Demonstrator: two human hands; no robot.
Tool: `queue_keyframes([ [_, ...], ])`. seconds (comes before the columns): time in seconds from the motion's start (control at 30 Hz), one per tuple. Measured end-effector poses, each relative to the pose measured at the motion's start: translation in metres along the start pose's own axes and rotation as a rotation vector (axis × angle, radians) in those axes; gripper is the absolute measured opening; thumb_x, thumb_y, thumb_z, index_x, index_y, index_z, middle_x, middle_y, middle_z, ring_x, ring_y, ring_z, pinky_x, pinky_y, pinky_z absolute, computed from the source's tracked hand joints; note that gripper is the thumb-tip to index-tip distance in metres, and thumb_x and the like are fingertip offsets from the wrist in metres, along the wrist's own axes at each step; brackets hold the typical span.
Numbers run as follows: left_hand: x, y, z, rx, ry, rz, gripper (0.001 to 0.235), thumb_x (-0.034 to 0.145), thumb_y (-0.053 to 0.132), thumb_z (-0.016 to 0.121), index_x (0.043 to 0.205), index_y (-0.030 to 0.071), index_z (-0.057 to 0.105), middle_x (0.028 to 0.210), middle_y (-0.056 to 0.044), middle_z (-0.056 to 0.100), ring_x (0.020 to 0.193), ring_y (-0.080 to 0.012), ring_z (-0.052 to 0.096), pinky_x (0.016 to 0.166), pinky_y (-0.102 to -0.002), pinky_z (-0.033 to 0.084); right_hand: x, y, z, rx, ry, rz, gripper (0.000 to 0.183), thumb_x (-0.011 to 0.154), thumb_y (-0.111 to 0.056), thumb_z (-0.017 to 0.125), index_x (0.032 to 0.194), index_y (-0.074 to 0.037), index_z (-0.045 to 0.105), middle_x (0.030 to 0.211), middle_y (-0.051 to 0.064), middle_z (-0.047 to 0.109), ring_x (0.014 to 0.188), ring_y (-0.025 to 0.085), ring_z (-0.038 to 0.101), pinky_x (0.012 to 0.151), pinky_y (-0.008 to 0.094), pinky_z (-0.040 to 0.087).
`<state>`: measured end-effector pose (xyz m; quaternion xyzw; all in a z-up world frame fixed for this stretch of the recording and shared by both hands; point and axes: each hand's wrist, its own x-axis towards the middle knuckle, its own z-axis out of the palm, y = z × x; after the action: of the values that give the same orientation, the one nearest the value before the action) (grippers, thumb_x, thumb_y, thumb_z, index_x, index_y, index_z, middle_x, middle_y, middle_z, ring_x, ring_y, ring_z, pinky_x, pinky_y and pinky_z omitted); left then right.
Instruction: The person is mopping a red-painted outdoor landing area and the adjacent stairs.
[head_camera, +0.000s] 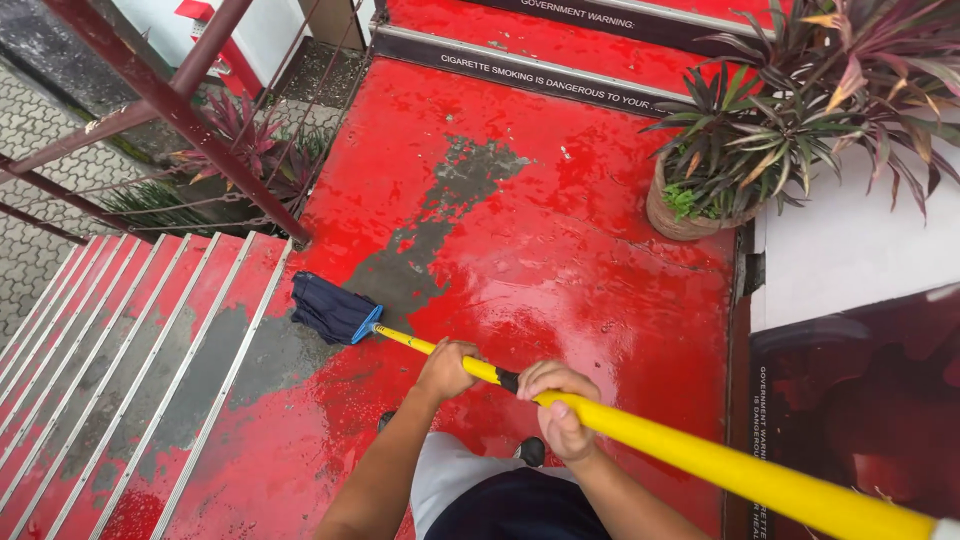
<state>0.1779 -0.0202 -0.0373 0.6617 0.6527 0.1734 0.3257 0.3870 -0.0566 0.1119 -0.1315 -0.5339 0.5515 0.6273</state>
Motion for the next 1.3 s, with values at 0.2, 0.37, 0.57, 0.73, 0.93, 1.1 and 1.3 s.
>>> queue_keyframes([
  [0.2,0.033,0.076,0.035,0.012,-0.003,0.270,0.020,0.079,0.029,0.074,0.082,0.010,0.073,0.081,-0.017,0.073,0.088,-0.0376,0.069,0.108,-0.048,0.045,0.012,-0.045,-0.071,0.127,0.132,-0.055,0.046,0.100,-0.045,0.062,0.085,-0.001,0.056,0.072,0.008,0.056,0.064,0.020,0.053,0.067,0.035,0.044],
  [0.37,0.023,0.114,0.027,-0.119,-0.069,0.069,0.022,0.075,0.028,0.075,0.087,0.010,0.073,0.090,-0.020,0.071,0.092,-0.0407,0.068,0.085,-0.049,0.055,0.029,-0.069,-0.070,0.071,0.166,-0.003,0.043,0.105,-0.037,0.064,0.077,-0.008,0.048,0.062,0.000,0.048,0.054,0.012,0.044,0.061,0.033,0.038],
  [0.57,0.019,0.078,-0.021,-0.072,-0.140,0.017,0.018,0.076,0.026,0.072,0.087,0.012,0.075,0.089,-0.019,0.073,0.092,-0.0406,0.069,0.086,-0.049,0.055,0.052,-0.038,-0.029,0.067,-0.028,-0.026,0.044,0.098,-0.031,0.069,0.070,-0.009,0.044,0.057,0.000,0.043,0.048,0.013,0.040,0.053,0.031,0.035],
  [0.73,0.018,0.041,-0.062,0.000,-0.213,0.008,0.018,0.077,0.027,0.071,0.086,0.012,0.077,0.090,-0.018,0.073,0.092,-0.0401,0.069,0.087,-0.049,0.054,0.055,0.001,0.010,0.071,0.041,-0.042,0.044,0.097,-0.031,0.069,0.069,-0.008,0.044,0.057,0.000,0.043,0.047,0.013,0.039,0.052,0.032,0.036],
  [0.93,0.012,0.020,-0.072,-0.063,-0.148,0.018,0.017,0.073,0.023,0.074,0.085,0.011,0.077,0.086,-0.019,0.073,0.091,-0.0398,0.069,0.087,-0.048,0.055,0.062,0.009,0.028,0.032,-0.038,-0.042,0.044,0.095,-0.032,0.071,0.070,-0.009,0.043,0.056,0.000,0.044,0.046,0.014,0.042,0.053,0.032,0.037],
  [1.1,0.012,0.024,-0.099,-0.165,-0.053,0.128,0.037,0.069,0.028,0.084,0.092,0.004,0.068,0.095,-0.016,0.072,0.093,-0.0350,0.070,0.085,-0.044,0.055,0.070,0.026,0.026,0.102,-0.074,0.039,0.036,0.092,-0.033,0.076,0.082,-0.008,0.052,0.070,0.003,0.053,0.063,0.017,0.052,0.066,0.036,0.045],
  [1.3,0.009,0.038,-0.098,-0.388,-0.035,0.255,0.037,0.074,0.024,0.081,0.102,0.007,0.065,0.098,-0.013,0.073,0.095,-0.0286,0.072,0.084,-0.037,0.055,0.087,-0.046,0.026,-0.013,0.050,0.061,0.043,0.089,-0.035,0.078,0.108,-0.005,0.055,0.100,0.010,0.056,0.099,0.025,0.054,0.096,0.043,0.046],
])
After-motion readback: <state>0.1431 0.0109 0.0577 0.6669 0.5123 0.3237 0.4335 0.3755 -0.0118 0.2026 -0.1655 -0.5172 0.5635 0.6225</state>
